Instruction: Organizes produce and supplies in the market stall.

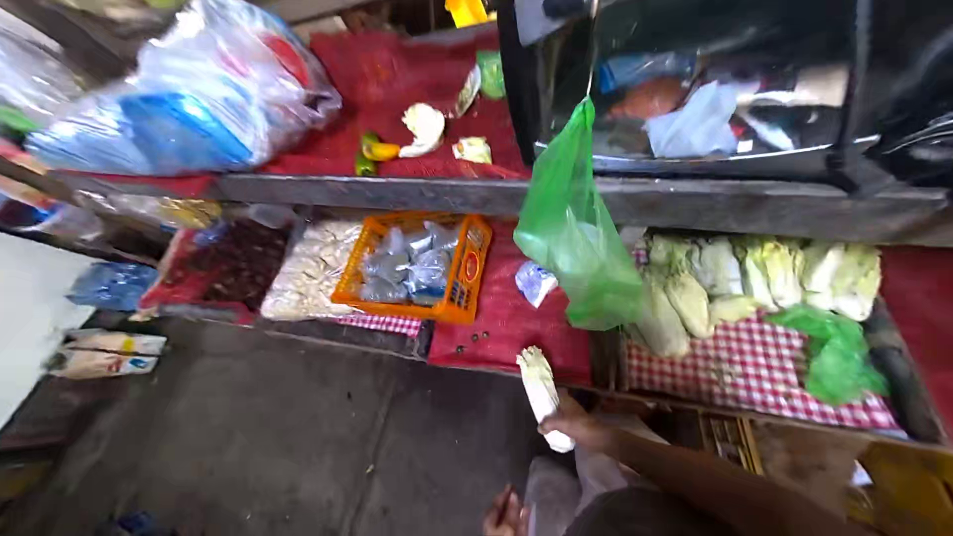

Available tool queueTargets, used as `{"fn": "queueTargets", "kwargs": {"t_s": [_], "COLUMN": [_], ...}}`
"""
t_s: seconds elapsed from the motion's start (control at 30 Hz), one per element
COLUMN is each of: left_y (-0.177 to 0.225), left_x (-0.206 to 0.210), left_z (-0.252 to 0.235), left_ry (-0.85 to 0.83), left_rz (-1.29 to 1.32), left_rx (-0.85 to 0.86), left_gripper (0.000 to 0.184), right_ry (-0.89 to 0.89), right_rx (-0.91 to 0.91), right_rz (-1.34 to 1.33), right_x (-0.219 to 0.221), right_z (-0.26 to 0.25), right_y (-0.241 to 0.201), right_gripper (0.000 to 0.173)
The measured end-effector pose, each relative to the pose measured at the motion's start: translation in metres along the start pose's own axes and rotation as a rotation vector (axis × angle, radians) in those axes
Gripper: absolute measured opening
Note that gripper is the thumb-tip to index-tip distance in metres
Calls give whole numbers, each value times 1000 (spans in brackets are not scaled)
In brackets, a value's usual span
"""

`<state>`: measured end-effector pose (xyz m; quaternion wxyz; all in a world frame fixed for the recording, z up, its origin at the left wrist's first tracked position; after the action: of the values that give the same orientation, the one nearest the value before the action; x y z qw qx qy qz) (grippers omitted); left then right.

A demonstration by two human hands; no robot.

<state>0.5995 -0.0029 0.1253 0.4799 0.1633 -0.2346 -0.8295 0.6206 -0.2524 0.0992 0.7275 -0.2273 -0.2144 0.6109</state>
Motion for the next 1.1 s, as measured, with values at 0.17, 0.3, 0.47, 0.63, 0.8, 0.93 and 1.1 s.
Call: {"fn": "queueTargets", "kwargs": {"t_s": [0.17,0.3,0.47,0.63,0.8,0.93,1.1], "left_y": [95,140,191,232,263,253,232], "left_x": [55,56,46,74,88,52,-4], "left_z": [-59,-120,-195,-250,-262,-268,-283], "left_ry": [-124,-196,-211,-186,-83,175,204], "left_rz": [133,-3,-91,-256,-745,-1152,-1322], "left_rx": [177,254,248,245,560,956,1233], "left_gripper": [46,68,75,86,54,43,27], "right_ry": [37,45,91,486,842,599,226], "right_rx": [-88,-240,-219,-125,-329,-617,-698], "right_rz": [384,435,85,-309,231,647,920], "right_x": [19,29,-7,-84,-127,-61,34], "right_z": [-3,-17,-49,-87,-116,-131,-155], "right_y": [-18,-50,-74,-84,-168,-220,-177], "right_gripper": [102,98,56,34,31,25,22]}}
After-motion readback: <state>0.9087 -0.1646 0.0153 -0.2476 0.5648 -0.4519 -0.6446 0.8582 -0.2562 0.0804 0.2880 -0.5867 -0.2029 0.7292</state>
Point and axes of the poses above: each hand's wrist, its own z-axis away from the middle knuckle, its own x-axis out of the palm, y = z × x, the point moved 9 cm from there along -z, towards the middle knuckle, and after that the axes turned 7 degrees about -y, right-handed, at the moved point
